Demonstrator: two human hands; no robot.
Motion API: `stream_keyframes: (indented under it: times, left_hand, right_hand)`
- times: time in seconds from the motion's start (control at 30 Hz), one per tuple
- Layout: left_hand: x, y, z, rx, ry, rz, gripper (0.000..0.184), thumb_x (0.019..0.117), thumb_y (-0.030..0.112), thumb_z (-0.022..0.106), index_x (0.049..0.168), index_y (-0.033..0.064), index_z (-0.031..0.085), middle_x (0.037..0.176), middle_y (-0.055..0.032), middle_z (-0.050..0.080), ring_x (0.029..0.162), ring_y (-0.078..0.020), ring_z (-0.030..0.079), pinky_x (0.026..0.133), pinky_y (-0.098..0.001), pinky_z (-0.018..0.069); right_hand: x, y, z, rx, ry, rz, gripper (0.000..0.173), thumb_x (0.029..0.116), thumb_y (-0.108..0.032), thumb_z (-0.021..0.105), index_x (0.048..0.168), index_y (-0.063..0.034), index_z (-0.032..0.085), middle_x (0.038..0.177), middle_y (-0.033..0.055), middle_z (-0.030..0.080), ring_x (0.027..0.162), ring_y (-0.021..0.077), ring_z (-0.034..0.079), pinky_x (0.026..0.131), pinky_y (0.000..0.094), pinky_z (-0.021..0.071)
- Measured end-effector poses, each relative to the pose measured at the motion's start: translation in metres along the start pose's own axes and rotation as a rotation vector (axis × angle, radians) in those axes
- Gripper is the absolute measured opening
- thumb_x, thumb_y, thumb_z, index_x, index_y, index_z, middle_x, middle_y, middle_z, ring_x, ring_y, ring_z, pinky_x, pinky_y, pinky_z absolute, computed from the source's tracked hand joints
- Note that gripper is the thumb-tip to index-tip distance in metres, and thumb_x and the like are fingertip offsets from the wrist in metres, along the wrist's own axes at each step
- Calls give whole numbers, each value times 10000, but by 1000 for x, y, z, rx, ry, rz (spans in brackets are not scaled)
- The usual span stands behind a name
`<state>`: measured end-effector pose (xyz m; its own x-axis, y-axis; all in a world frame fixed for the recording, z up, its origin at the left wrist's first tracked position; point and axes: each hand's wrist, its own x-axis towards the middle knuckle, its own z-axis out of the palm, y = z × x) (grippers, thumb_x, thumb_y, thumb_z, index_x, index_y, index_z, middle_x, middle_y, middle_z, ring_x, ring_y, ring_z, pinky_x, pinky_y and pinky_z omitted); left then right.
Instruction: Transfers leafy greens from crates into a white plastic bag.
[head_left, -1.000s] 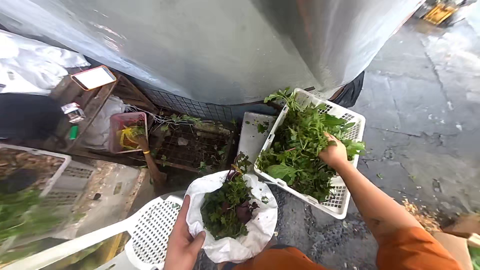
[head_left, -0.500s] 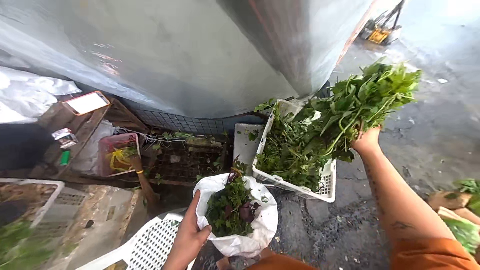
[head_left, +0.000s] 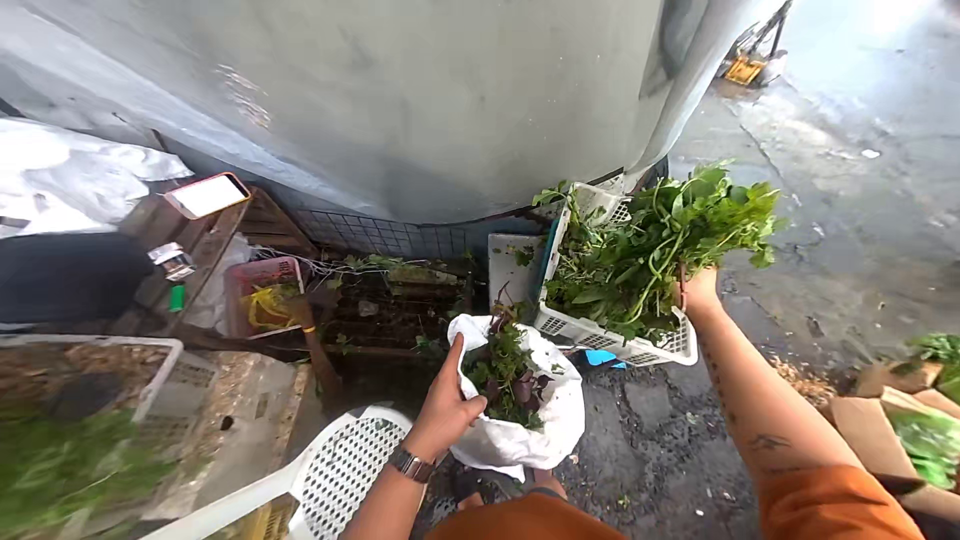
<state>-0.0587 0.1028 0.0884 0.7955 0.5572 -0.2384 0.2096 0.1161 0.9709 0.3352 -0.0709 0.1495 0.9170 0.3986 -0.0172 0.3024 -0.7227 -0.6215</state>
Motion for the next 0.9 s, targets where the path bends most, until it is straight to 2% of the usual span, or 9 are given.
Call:
stream_keyframes:
  times: [0.1, 0.23, 0.33, 0.37, 0.47, 0.6, 0.77, 0.83, 0.9]
  left_hand:
    - [3, 2, 1, -28, -34, 10, 1162, 766, -73, 706, 1665, 145, 2, 1607, -146, 373, 752, -164, 670, 534, -329, 573]
    - [1, -11, 1, -141, -35, 78, 1203, 733, -88, 714, 1660, 125, -23, 1577, -162, 417, 966, -209, 696, 628, -350, 616]
    - [1, -17, -3, -260, -42, 191, 1216, 701, -150, 719, 1646, 50, -20, 1645, -170, 318, 1373, -272, 532, 1024, -429, 580]
    - [0, -18, -5, -291, -40, 219, 1211, 697, -179, 716, 1641, 24, -13, 1657, -185, 290, 1438, -294, 466, 1118, -454, 521]
    - [-3, -16, -6, -272, -30, 212, 1172, 703, -164, 682, 1637, -3, -7, 1685, -184, 225, 1487, -283, 400, 1160, -436, 478]
    - [-9, -12, 16, -177, -46, 202, 1082, 731, -154, 651, 1622, -53, 46, 1689, -194, 210, 1493, -262, 396, 1165, -416, 475]
    - [-25, -15, 26, -155, -34, 162, 1061, 774, -152, 639, 1632, -31, 27, 1693, -181, 211, 1440, -264, 472, 1099, -412, 536]
    - [-34, -14, 22, -173, 12, 123, 1047, 782, -159, 632, 1634, -25, 39, 1670, -178, 277, 1396, -262, 524, 1071, -407, 557]
    - [-39, -13, 19, -173, 37, 109, 1043, 765, -167, 617, 1630, -34, 49, 1659, -177, 304, 1390, -251, 532, 1076, -401, 553]
  right_hand:
    - [-25, -21, 2, -18, -17, -1, 566, 907, 19, 696, 1395, 177, 458, 1397, 407, 494, 1349, 493, 480, 1127, 622, 359]
    - [-103, -45, 55, -20, -96, -129, 550, 871, -141, 759, 1312, 126, 567, 1252, 355, 617, 1207, 466, 601, 1044, 639, 455]
    - [-172, -31, 143, 40, -148, -274, 575, 809, -261, 802, 1229, 102, 651, 1202, 288, 686, 1177, 401, 654, 1052, 580, 495]
    - [-192, -22, 173, 1, -233, -313, 526, 828, -271, 784, 1196, 88, 677, 1189, 288, 693, 1163, 419, 660, 1024, 606, 505]
    - [-223, 8, 243, -228, -834, -272, 548, 1030, -310, 560, 1447, 44, 530, 1497, 294, 501, 1438, 448, 428, 1205, 609, 310]
    - [-230, 65, 336, 225, -1001, -164, 482, 1023, -211, 598, 1416, 60, 537, 1418, 241, 581, 1356, 300, 540, 1168, 380, 426]
    - [-210, 16, 363, -422, -1367, -286, 505, 1083, -187, 462, 1517, 71, 423, 1611, 277, 363, 1531, 443, 279, 1259, 607, 177]
    - [-200, -12, 340, -736, -1594, -508, 456, 1033, -239, 562, 1328, 106, 598, 1453, 339, 517, 1384, 546, 438, 1118, 764, 279]
    - [-182, -18, 299, -587, -1606, -612, 476, 954, -331, 700, 1257, 35, 679, 1391, 342, 562, 1340, 564, 465, 1059, 811, 303]
